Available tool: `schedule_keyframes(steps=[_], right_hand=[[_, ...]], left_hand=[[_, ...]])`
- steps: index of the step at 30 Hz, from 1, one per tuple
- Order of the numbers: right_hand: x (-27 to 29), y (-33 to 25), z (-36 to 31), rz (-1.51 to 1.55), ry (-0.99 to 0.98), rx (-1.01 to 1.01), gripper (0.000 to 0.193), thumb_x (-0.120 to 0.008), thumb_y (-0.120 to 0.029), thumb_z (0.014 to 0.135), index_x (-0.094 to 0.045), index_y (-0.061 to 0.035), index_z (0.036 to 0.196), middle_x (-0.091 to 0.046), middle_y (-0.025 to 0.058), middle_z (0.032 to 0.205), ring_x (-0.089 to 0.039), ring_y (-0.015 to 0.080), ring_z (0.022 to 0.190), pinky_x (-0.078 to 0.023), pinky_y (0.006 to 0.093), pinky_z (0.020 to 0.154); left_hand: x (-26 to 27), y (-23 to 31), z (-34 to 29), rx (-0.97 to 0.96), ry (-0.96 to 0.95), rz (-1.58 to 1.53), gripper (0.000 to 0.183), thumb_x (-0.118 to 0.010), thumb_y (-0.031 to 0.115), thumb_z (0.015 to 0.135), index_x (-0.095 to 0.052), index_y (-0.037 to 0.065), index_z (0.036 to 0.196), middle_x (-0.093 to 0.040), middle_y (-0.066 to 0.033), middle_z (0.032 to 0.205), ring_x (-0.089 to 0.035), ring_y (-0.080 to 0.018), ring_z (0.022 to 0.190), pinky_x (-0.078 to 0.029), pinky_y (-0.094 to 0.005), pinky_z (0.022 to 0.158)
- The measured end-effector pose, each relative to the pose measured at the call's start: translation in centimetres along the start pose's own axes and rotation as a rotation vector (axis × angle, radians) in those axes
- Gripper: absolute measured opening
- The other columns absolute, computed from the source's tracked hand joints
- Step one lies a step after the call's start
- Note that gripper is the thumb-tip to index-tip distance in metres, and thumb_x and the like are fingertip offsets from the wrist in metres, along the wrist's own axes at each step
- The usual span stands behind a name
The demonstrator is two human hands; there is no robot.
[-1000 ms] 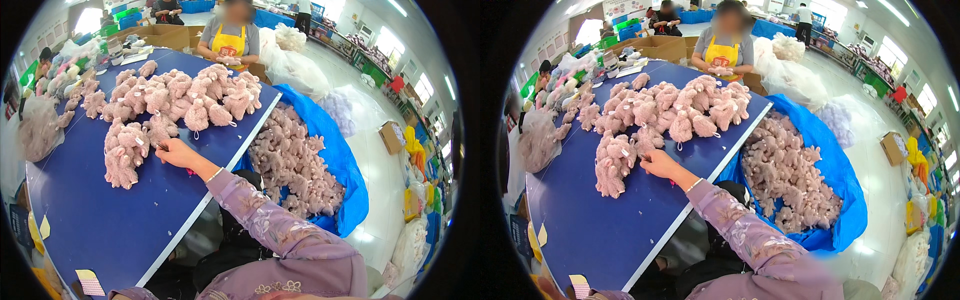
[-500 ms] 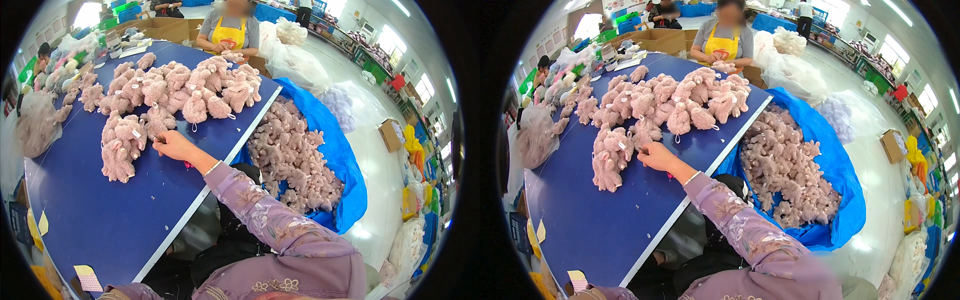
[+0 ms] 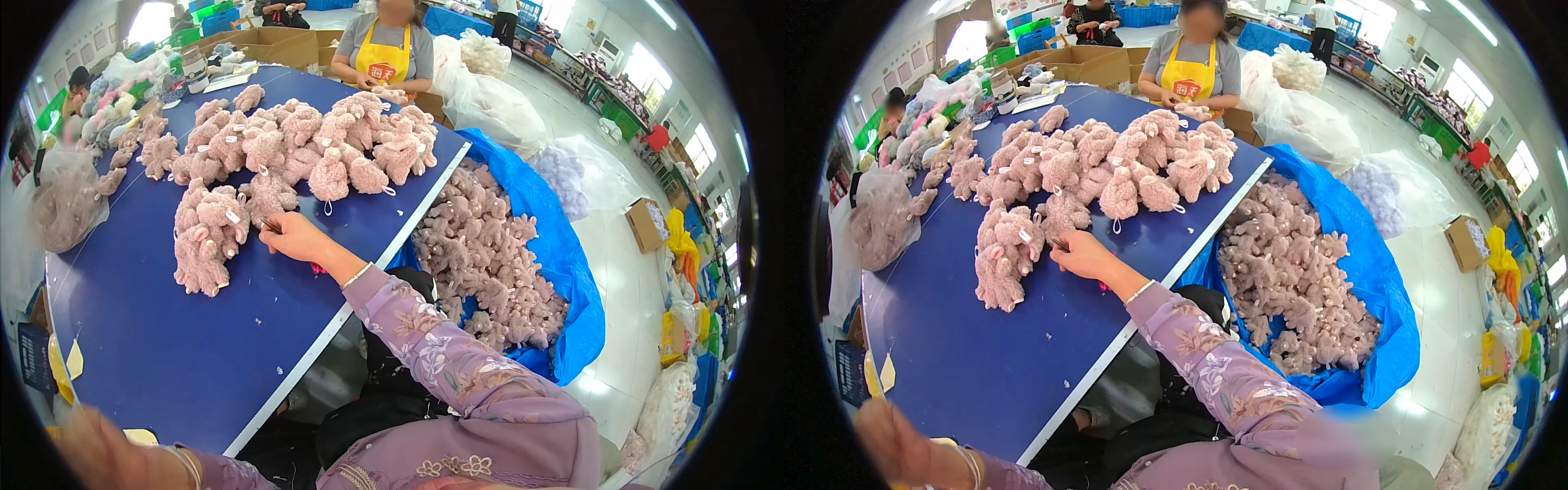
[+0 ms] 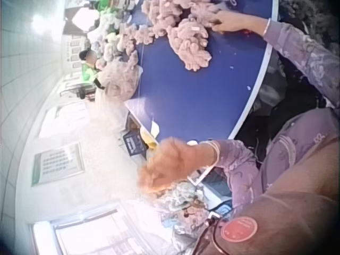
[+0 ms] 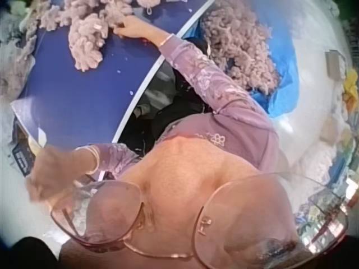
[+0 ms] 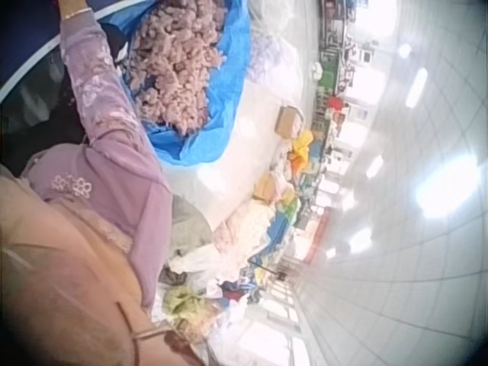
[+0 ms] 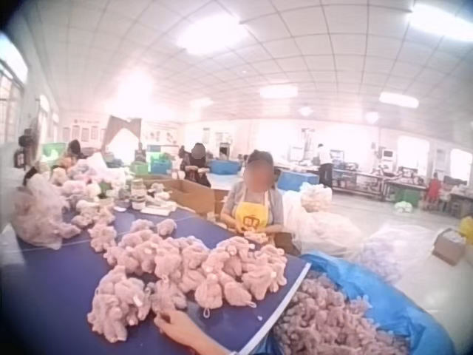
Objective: The person trims loose threads and excess fabric from small pink stuffed animals using scissors. They handle each toy one at a time, snipping stray fibers and then placing the finished items on a blue table. A coworker is visible in the background performing similar work.
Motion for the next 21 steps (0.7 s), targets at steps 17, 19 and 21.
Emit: schedule_keyframes(steps=[17,19,21], right_hand=[[-1.4,-0.7,0.2,0.049,-0.054,0.087,0.028,-0.048,-0.023,0.095,-0.062,0.0002,0.087,-0.064,0.0059,0.067,-0.056,0.0124,0.06,-0.044,0.0289,0.056],[-1.8,-0.4,0.2,0.19,-0.087,0.04,0.029,-0.046,-0.025,0.097,-0.061,-0.001,0.091,-0.063,0.0049,0.068,-0.054,0.0108,0.058,-0.043,0.0271,0.054],[-1.8,-1.6,-0.5,0.308,-0.144,-0.016,0.031,-0.043,-0.03,0.099,-0.061,-0.0039,0.098,-0.062,0.0036,0.068,-0.049,0.0084,0.056,-0.041,0.0245,0.053]], left_hand=[[-21.0,13.9,-7.8,0.605,-0.634,-0.737,0.064,-0.07,0.019,0.078,-0.045,0.005,0.136,-0.041,-0.0165,0.138,-0.038,-0.032,0.128,-0.031,-0.0434,0.107],[-21.1,15.8,-8.9,0.461,-0.735,-0.618,0.071,-0.074,0.017,0.074,-0.043,0.006,0.137,-0.037,-0.0192,0.143,-0.035,-0.0371,0.13,-0.03,-0.0448,0.109],[-20.9,16.7,-8.4,0.429,-0.801,-0.561,0.067,-0.074,0.013,0.073,-0.045,0.005,0.133,-0.038,-0.0193,0.142,-0.037,-0.0373,0.128,-0.033,-0.0441,0.107]])
Point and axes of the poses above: each hand's wrist, its own z-axis towards the middle knuckle, its own x-axis out of the back of the hand, y = z × x, the point moved 3 cm from there along z, towards the middle knuckle
